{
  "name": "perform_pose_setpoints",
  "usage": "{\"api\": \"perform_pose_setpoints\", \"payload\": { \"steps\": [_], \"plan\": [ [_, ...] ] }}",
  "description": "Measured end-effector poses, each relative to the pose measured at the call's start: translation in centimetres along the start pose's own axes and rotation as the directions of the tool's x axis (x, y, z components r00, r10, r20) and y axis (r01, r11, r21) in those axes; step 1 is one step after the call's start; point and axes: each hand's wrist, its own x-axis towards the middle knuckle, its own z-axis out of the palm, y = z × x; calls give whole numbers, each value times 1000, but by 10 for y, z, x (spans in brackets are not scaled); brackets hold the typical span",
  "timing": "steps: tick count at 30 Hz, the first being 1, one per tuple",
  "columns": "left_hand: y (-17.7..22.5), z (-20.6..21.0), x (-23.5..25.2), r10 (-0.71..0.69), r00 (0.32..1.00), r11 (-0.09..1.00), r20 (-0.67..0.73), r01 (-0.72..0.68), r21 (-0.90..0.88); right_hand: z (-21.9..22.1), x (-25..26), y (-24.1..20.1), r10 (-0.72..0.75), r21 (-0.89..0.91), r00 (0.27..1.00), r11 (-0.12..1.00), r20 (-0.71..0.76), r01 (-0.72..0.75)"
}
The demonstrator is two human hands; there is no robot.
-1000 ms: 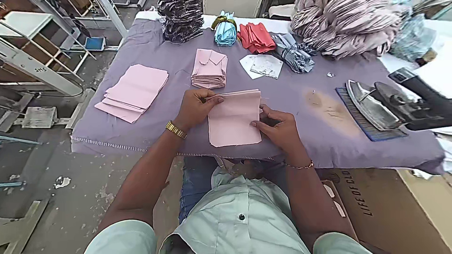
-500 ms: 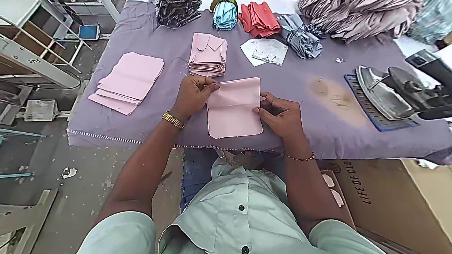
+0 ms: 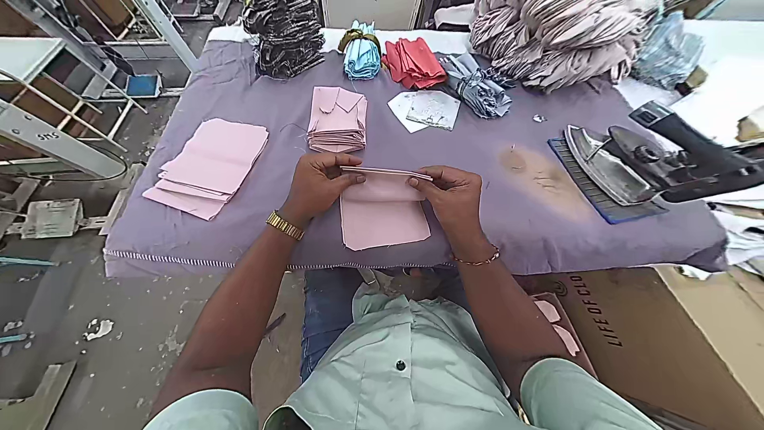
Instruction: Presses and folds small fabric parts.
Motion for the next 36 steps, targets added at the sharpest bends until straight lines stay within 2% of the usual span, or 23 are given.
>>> {"api": "perform_pose_setpoints", "payload": {
  "steps": [3,11,15,18,21,24,29,36],
  "plan": [
    [0,1,0,15,999,999,-31,-14,48,-1,-3,-1,9,-7,1000,1000,-10,-9],
    [-3,1,-2,101,995,987,-5,-99,127,-1,-2,1,2,18,1000,1000,-23,-1],
    [-1,0,-3,141,990,949,25,-143,280,0,-3,3,-32,-26,999,999,-30,31],
    [-6,2,0,152,988,935,33,-155,319,-4,-1,3,-26,-13,998,1000,-50,25],
    [-5,1,-2,110,994,953,10,-109,284,-1,0,3,25,20,998,1000,-52,-23],
    [0,3,-1,93,995,983,-25,-88,161,-1,0,2,47,17,997,999,-63,-46],
    [1,2,-3,88,995,993,-50,-83,88,0,-2,0,-37,23,995,999,-95,39],
    [2,4,-1,134,991,990,-5,-134,44,-2,-4,1,-63,77,991,994,-114,72]
  ]
}}
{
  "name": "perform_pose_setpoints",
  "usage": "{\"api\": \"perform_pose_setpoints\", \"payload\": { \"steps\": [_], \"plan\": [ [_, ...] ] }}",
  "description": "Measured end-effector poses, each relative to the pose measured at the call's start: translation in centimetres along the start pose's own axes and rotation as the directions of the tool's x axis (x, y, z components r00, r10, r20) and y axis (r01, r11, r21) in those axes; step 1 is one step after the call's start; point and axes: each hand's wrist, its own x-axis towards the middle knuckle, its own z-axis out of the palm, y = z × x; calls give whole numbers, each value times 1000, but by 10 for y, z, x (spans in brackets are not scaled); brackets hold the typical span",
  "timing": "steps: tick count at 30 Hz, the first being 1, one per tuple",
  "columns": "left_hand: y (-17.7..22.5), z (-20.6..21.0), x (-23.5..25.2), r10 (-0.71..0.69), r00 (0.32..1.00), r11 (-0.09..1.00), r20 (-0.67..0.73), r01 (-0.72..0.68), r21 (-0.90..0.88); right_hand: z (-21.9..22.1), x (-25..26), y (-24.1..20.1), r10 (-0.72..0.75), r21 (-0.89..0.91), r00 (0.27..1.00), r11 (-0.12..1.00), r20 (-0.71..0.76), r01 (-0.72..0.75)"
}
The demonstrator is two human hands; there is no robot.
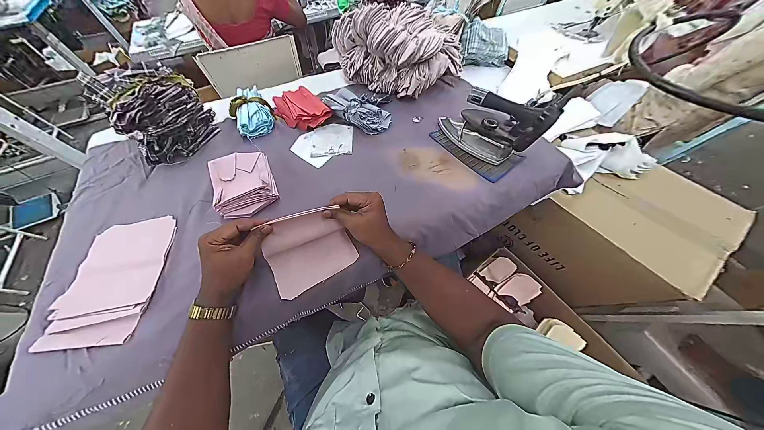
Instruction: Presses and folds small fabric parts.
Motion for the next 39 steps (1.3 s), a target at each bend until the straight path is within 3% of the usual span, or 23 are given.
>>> {"api": "perform_pose_setpoints", "payload": {
  "steps": [7,10,12,15,18,22,25,32,39],
  "plan": [
    [-1,6,-1,-97,995,984,-40,102,148,0,0,2,146,-43,988,988,-42,-147],
    [-1,6,0,-129,989,970,-67,140,197,-15,3,-1,90,-325,996,942,4,-83],
    [-4,5,-1,-141,988,964,-63,151,218,-40,18,-4,30,-597,995,802,90,30],
    [-7,5,-1,-145,989,965,-39,150,217,-95,73,0,178,-863,972,504,151,42],
    [-9,5,0,-165,986,959,-35,168,229,-157,145,35,324,-976,945,215,30,-43],
    [-11,6,-1,-186,982,949,-26,186,253,-210,201,71,450,-990,884,-15,-130,-138],
    [-11,4,-3,-181,983,950,-15,178,257,-222,209,87,507,-996,857,-30,-90,-87],
    [-13,8,-3,-129,992,955,3,124,269,-237,217,96,478,-1000,879,-17,9,19],
    [-14,9,-4,-130,992,959,-8,127,252,-224,225,80,579,-982,805,-42,128,186]
  ]
}}
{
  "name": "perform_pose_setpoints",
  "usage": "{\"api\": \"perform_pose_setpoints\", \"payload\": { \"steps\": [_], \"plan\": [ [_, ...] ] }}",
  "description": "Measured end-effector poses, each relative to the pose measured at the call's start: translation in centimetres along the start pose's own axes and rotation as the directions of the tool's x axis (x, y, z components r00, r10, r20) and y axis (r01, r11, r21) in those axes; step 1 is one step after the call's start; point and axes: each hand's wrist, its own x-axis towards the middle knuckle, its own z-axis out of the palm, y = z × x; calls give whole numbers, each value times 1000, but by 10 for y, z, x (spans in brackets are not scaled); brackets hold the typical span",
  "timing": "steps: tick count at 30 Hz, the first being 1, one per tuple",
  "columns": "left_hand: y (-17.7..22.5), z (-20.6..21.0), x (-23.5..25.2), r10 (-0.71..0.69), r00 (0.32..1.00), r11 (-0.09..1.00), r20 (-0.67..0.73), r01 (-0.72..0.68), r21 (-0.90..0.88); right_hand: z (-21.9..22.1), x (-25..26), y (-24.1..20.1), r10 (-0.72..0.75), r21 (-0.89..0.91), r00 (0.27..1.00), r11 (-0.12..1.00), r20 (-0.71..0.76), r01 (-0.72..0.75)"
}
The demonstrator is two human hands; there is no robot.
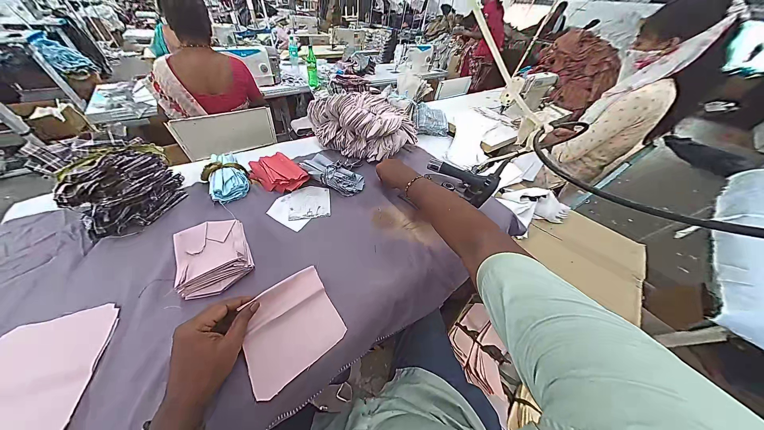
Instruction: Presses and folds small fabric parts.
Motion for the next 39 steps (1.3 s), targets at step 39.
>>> {"api": "perform_pose_setpoints", "payload": {
  "steps": [39],
  "plan": [
    [-7,-3,0,-26,999,998,22,24,61,-7,9,-16,352,168,932,917,89,-363]
  ]
}}
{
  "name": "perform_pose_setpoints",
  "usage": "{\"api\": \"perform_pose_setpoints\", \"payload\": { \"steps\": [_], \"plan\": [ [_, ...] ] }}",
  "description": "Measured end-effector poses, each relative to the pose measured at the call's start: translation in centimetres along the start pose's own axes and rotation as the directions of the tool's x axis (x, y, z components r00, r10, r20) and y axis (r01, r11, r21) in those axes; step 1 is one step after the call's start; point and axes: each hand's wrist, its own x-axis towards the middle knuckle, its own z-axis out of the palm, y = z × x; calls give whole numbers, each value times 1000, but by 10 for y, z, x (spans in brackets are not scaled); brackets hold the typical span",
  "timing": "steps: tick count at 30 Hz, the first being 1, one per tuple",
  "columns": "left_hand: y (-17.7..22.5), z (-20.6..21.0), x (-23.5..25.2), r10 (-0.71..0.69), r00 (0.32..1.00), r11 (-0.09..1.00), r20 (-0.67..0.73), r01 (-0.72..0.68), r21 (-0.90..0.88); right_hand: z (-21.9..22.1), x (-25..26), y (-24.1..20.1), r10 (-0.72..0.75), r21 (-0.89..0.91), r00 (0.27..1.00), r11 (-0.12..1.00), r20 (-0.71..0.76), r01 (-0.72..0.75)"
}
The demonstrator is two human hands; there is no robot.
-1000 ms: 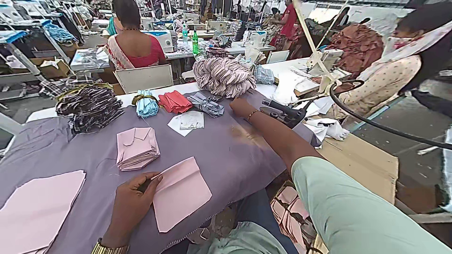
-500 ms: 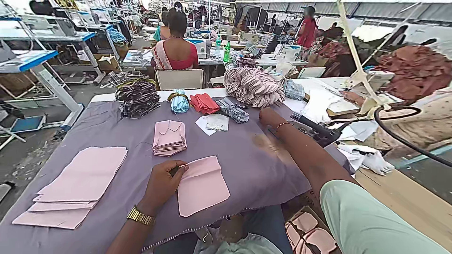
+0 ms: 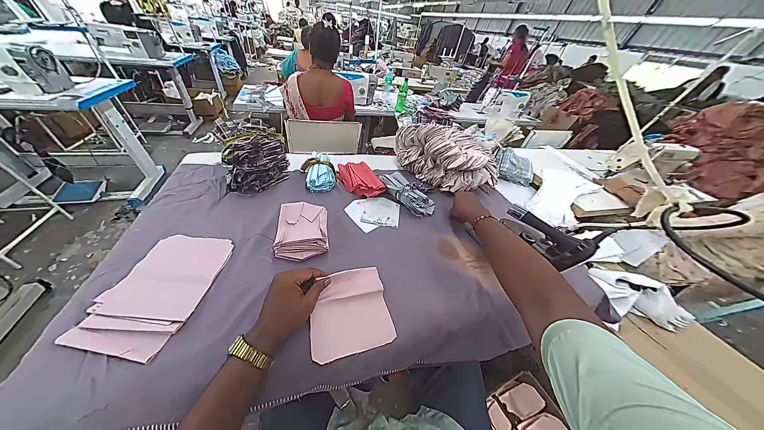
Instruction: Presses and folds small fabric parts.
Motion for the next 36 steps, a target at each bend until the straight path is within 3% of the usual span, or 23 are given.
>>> {"api": "perform_pose_setpoints", "payload": {
  "steps": [5,10,21,29,36],
  "plan": [
    [-2,1,0,-8,1000,1000,6,8,10,7,16,13,86,162,996,983,25,-89],
    [0,0,0,-24,999,999,21,23,23,-4,-1,11,177,180,983,966,53,-184],
    [-3,2,0,17,1000,998,21,-18,67,19,19,32,-38,30,999,999,-20,39],
    [-3,3,1,2,1000,999,19,-3,52,6,24,21,114,140,990,982,88,-126],
    [-4,3,1,2,1000,998,28,-4,68,-4,19,14,137,80,975,985,176,-153]
  ]
}}
